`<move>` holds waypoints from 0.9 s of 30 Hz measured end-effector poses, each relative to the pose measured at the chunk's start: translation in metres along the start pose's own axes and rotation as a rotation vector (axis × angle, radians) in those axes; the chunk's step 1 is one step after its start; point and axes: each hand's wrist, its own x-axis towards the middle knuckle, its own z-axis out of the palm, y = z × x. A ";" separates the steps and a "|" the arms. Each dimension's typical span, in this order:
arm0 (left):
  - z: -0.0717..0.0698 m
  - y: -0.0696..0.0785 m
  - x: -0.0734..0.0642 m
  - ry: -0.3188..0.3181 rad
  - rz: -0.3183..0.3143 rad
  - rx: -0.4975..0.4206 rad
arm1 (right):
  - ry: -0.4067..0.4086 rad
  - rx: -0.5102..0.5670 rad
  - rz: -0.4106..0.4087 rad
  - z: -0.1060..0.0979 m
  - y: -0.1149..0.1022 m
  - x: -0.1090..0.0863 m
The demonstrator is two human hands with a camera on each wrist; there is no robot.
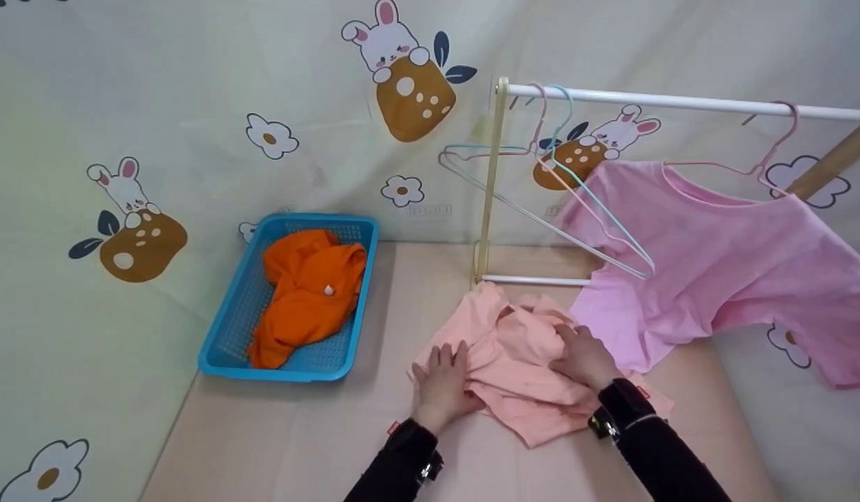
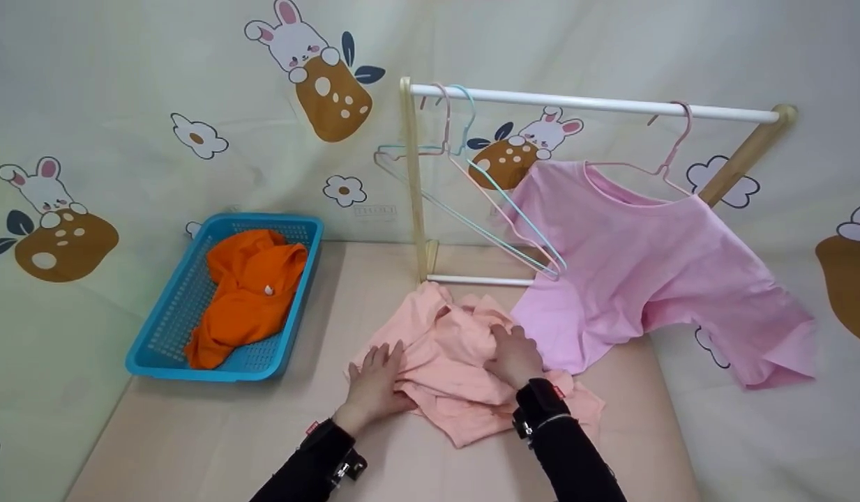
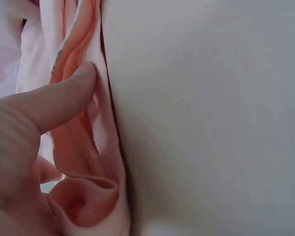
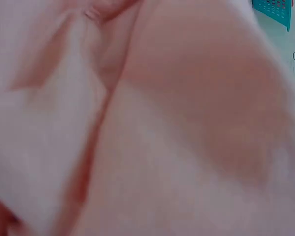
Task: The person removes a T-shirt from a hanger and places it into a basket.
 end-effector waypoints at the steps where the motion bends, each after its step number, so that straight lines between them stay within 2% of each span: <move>1: 0.001 0.002 0.000 0.016 0.010 -0.003 | 0.023 -0.008 -0.021 0.003 -0.001 0.000; 5: 0.004 0.008 -0.001 0.058 0.041 -0.044 | 0.100 0.019 -0.121 0.015 -0.007 0.001; 9: 0.006 0.011 -0.002 0.094 0.051 -0.081 | 0.141 0.138 -0.246 0.031 -0.019 0.000; 13: 0.009 0.012 -0.001 0.130 0.080 -0.105 | 0.182 0.256 -0.412 0.045 -0.034 -0.001; 16: 0.010 0.010 0.000 0.140 0.091 -0.184 | 0.214 0.324 -0.497 0.051 -0.044 -0.001; 18: 0.008 0.008 0.001 0.160 0.106 -0.292 | 0.200 0.400 -0.497 0.051 -0.050 -0.002; 19: 0.007 0.007 0.003 0.177 0.133 -0.376 | 0.173 0.463 -0.478 0.050 -0.053 -0.003; 22: 0.001 0.002 0.008 0.234 0.237 -0.640 | 0.022 0.732 -0.366 0.044 -0.063 -0.007; 24: -0.003 0.001 0.011 0.278 0.295 -0.785 | -0.065 0.884 -0.299 0.038 -0.071 -0.009; 26: -0.009 0.003 0.011 0.322 0.320 -0.864 | -0.104 0.956 -0.288 0.034 -0.077 -0.010; 27: -0.012 0.004 0.011 0.342 0.324 -0.889 | -0.108 0.969 -0.309 0.031 -0.079 -0.010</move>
